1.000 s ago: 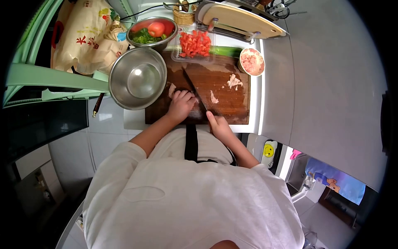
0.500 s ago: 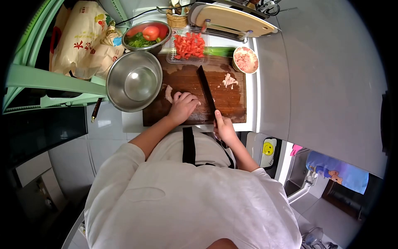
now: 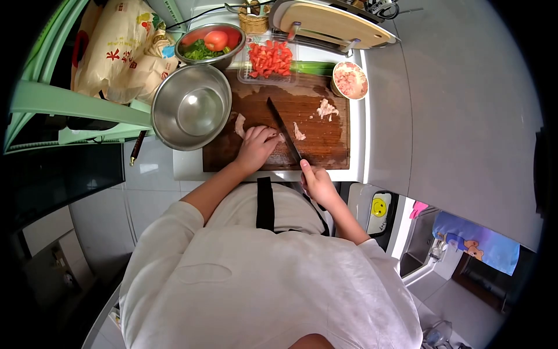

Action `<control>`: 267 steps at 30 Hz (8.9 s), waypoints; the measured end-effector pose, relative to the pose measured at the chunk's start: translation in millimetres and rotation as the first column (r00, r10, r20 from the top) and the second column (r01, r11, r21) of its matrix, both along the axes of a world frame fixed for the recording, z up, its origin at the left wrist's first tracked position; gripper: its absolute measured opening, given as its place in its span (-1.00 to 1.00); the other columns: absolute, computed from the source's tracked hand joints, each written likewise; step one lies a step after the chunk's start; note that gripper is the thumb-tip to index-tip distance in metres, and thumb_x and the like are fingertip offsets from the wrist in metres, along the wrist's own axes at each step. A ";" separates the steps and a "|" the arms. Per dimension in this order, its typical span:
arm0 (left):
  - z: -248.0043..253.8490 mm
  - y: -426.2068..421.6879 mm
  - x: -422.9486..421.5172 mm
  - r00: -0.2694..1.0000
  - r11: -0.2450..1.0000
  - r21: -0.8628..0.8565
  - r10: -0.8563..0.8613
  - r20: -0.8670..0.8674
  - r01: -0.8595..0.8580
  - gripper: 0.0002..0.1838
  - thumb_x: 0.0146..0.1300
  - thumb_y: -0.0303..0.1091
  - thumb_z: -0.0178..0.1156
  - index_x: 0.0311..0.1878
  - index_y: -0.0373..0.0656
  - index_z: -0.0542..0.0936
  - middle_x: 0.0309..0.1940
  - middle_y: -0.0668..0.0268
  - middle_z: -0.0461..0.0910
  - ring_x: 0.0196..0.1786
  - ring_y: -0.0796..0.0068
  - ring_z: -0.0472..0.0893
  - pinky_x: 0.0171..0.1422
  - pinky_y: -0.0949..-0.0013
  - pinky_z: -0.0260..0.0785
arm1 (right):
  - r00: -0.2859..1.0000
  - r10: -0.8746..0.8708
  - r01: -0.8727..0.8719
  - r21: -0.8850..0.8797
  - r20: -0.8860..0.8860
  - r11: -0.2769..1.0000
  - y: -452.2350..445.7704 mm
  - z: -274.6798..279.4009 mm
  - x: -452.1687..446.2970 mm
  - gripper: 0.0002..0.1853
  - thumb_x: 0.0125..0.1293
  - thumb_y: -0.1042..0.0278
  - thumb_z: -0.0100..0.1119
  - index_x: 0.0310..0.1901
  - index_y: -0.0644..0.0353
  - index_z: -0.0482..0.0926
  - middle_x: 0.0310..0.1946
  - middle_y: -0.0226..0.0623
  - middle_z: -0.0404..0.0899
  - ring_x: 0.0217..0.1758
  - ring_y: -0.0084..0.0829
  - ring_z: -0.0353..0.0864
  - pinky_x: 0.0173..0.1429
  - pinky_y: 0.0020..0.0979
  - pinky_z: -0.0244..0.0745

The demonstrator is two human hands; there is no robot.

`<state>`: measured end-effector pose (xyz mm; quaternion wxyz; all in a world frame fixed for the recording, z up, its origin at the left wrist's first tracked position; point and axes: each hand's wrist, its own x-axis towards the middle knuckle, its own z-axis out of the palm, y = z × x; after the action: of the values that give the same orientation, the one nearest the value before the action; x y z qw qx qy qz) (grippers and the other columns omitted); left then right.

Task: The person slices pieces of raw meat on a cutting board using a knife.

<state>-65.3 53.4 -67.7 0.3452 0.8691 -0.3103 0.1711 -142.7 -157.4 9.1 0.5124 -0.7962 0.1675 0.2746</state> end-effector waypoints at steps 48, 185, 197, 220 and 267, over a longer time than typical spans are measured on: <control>-0.2 14.1 -2.5 0.998 0.998 -0.068 -0.016 -0.065 0.012 -0.77 0.10 -0.43 0.25 -0.13 -0.17 0.65 -0.07 0.26 0.56 0.05 0.18 0.53 0.17 0.16 0.40 | 0.996 -0.079 0.082 0.076 -0.044 0.994 2.8 -1.4 0.6 -0.37 0.49 -0.26 -0.14 -0.56 0.16 0.34 -0.78 -0.50 0.20 -0.79 -0.60 0.14 -0.69 -0.49 0.02; 3.6 19.4 -14.0 0.992 0.999 0.025 0.027 -0.123 -0.024 -0.85 0.12 -0.48 0.25 -0.22 -0.23 0.60 -0.14 0.21 0.55 -0.03 0.16 0.53 0.13 0.16 0.37 | 0.996 0.050 -0.054 -0.060 -0.068 0.997 2.7 19.5 20.1 -0.26 0.46 -0.31 -0.13 -0.62 0.28 0.44 -0.77 -0.34 0.37 -0.69 -0.45 0.36 -0.50 -0.36 0.32; 15.2 12.4 -6.0 0.995 1.000 -0.008 -0.003 -0.104 0.002 -0.76 0.08 -0.44 0.30 -0.14 -0.22 0.62 -0.12 0.23 0.54 -0.01 0.17 0.52 0.11 0.16 0.38 | 0.997 0.057 -0.058 -0.029 -0.049 0.998 3.2 27.9 18.1 -0.28 0.49 -0.25 -0.14 -0.62 0.28 0.44 -0.77 -0.35 0.36 -0.67 -0.47 0.35 -0.48 -0.36 0.33; -2.7 -14.6 17.6 0.951 0.972 -0.074 0.200 -0.237 -0.223 -0.94 0.03 -0.38 0.33 -0.46 -0.15 0.68 -0.43 0.30 0.53 -0.20 0.23 0.52 -0.08 0.18 0.32 | 0.999 0.026 -0.024 -0.077 0.022 0.997 16.7 8.4 18.5 -0.25 0.49 -0.22 -0.12 -0.60 0.39 0.48 -0.75 -0.20 0.40 -0.62 -0.34 0.40 -0.38 -0.24 0.39; -6.4 -2.7 15.2 0.909 0.953 -0.120 0.220 -0.353 -0.277 -0.96 -0.13 -0.44 0.34 -0.54 -0.15 0.67 -0.45 0.24 0.54 -0.23 0.15 0.51 -0.07 0.12 0.34 | 0.987 0.136 -0.121 -0.171 0.083 0.978 28.8 -6.9 17.7 -0.29 0.46 -0.17 -0.08 -0.36 0.54 0.59 -0.41 0.37 0.56 -0.18 0.30 0.58 0.01 -0.01 0.44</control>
<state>-50.1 50.8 -74.1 0.4399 0.8858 -0.1181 0.0886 -125.0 -128.6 2.3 0.4331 -0.8572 0.1135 0.2545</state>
